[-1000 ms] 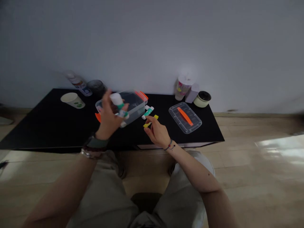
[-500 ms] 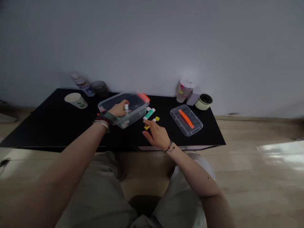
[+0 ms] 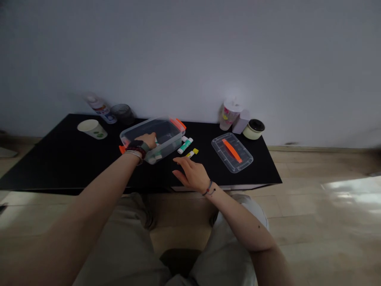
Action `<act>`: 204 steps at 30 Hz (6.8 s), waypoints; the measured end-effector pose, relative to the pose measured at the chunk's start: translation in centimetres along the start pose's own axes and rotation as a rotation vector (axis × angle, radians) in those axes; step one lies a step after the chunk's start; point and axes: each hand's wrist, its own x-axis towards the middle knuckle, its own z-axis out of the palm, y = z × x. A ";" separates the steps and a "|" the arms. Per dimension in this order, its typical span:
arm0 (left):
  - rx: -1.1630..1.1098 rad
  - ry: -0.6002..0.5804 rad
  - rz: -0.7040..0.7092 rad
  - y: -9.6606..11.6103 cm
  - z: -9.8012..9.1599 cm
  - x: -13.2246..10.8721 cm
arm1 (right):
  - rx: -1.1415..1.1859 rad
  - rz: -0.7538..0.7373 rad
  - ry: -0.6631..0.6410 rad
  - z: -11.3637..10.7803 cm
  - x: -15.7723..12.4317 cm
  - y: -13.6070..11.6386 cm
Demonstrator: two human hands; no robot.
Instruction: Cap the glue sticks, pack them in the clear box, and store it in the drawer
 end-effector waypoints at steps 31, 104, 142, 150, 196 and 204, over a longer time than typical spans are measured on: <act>0.015 0.261 0.414 8.2 6.7 -7.2 | -0.499 0.297 -0.153 -0.5 2.3 4.0; -1.382 -0.453 0.447 5.2 3.2 -13.1 | 0.745 0.510 -0.025 -2.7 1.3 7.2; -0.887 -0.135 0.689 7.1 3.5 -15.1 | 0.291 0.483 0.117 -1.8 1.6 2.1; -1.288 -0.697 0.777 7.3 2.3 -15.7 | 0.248 0.291 0.075 -4.5 1.7 0.9; -0.386 0.275 0.654 8.0 4.9 -14.8 | -0.079 0.615 -0.018 -2.1 1.6 2.0; -0.520 0.715 0.684 5.8 1.9 -12.6 | 0.245 0.341 0.158 -2.9 1.2 1.6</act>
